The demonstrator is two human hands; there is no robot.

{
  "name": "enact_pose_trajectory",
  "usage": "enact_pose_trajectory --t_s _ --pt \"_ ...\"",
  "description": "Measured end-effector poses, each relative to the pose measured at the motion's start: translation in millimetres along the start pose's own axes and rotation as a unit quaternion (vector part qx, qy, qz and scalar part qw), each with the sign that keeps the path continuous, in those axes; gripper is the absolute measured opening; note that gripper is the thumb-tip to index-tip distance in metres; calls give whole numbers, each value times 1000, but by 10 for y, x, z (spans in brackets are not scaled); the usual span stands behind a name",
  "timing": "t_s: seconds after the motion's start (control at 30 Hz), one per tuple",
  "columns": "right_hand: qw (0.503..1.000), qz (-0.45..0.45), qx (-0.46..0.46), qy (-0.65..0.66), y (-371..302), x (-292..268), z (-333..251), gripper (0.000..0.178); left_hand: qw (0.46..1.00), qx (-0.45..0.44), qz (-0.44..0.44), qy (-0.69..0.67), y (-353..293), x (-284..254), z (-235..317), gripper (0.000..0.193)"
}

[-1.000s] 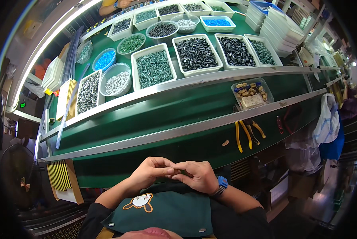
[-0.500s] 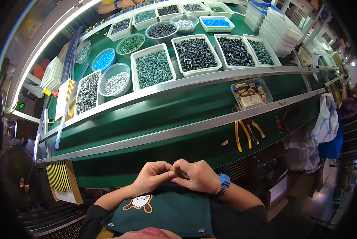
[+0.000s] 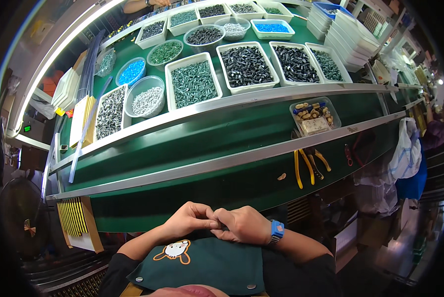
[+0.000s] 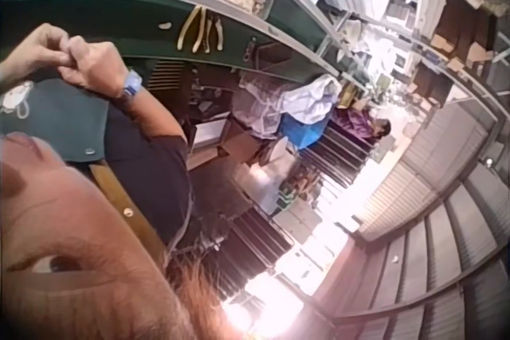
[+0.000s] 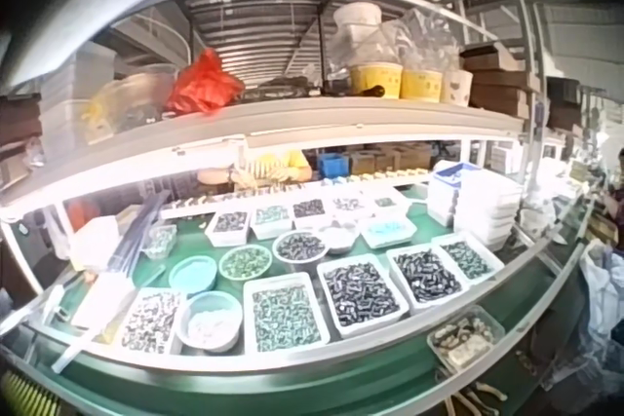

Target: The person assembles small plastic components by hand at a manual assembly station, taking parts from bins and trays and fitting them together.

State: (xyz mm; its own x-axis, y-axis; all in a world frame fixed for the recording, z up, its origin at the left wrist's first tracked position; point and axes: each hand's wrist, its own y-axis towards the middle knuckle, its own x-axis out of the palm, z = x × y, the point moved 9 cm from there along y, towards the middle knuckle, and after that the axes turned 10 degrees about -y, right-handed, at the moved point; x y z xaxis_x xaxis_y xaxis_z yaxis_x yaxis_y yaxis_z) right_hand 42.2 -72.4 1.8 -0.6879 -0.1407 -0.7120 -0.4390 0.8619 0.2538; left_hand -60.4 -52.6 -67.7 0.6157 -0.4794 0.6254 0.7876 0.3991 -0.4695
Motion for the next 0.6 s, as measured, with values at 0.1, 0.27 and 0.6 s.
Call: enact_pose_trajectory --t_s 0.1,0.27,0.6 --pt "1000 -24 1 -5 -6 50 0 26 999 -10 -9 -31 7 -18 -56 8" --pt "999 15 -27 31 7 -8 -38 25 999 -12 -30 -36 2 -2 -54 8" --pt "986 13 60 156 42 -100 32 32 999 40 -20 -4 -50 -6 169 10"
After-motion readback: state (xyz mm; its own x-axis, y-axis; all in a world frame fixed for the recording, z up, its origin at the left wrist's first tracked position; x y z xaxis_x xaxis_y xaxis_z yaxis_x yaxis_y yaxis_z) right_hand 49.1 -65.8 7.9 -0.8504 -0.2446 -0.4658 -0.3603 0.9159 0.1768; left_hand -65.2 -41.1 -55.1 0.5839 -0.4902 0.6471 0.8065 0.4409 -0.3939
